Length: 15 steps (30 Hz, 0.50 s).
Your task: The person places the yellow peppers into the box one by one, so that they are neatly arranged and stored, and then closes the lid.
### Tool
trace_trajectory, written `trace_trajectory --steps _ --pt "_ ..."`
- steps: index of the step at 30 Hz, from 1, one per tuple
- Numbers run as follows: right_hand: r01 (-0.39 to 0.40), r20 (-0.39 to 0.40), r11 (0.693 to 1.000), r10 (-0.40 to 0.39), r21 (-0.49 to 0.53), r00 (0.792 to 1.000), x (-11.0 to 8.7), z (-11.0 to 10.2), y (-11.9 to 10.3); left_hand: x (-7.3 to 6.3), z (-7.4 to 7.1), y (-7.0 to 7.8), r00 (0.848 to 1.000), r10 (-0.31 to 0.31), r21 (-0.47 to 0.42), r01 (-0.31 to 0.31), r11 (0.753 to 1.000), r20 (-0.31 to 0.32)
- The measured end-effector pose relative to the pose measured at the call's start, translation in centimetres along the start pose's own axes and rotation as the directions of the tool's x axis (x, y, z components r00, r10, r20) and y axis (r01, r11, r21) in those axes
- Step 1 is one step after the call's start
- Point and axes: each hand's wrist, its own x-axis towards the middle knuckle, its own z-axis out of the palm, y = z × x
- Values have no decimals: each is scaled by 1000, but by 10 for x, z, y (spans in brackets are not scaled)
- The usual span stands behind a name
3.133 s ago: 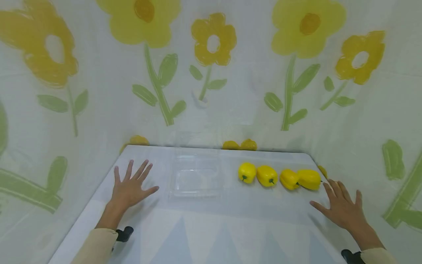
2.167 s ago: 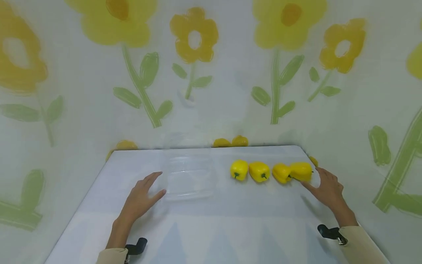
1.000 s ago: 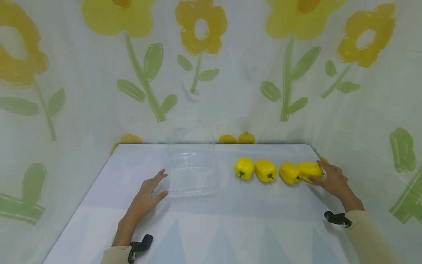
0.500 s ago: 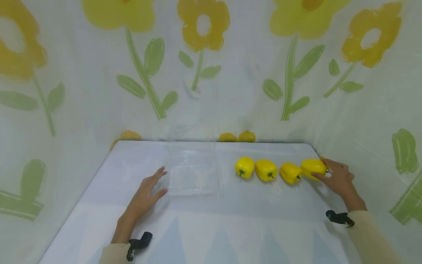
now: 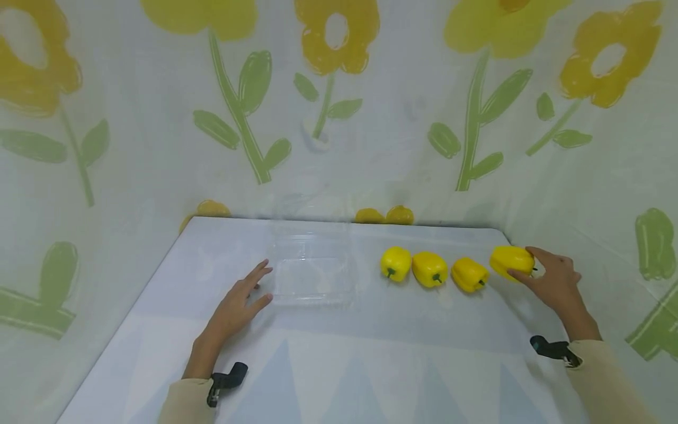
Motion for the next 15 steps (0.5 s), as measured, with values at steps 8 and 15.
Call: trace_trajectory --steps 8,15 --pt "19 -26 1000 -19 6 999 -5 -5 -23 0 0 1 1000 -14 -1 14 1000 18" --pt "47 -39 999 -47 15 998 -7 -7 -45 1 1 1 1000 -7 -12 7 1000 11"
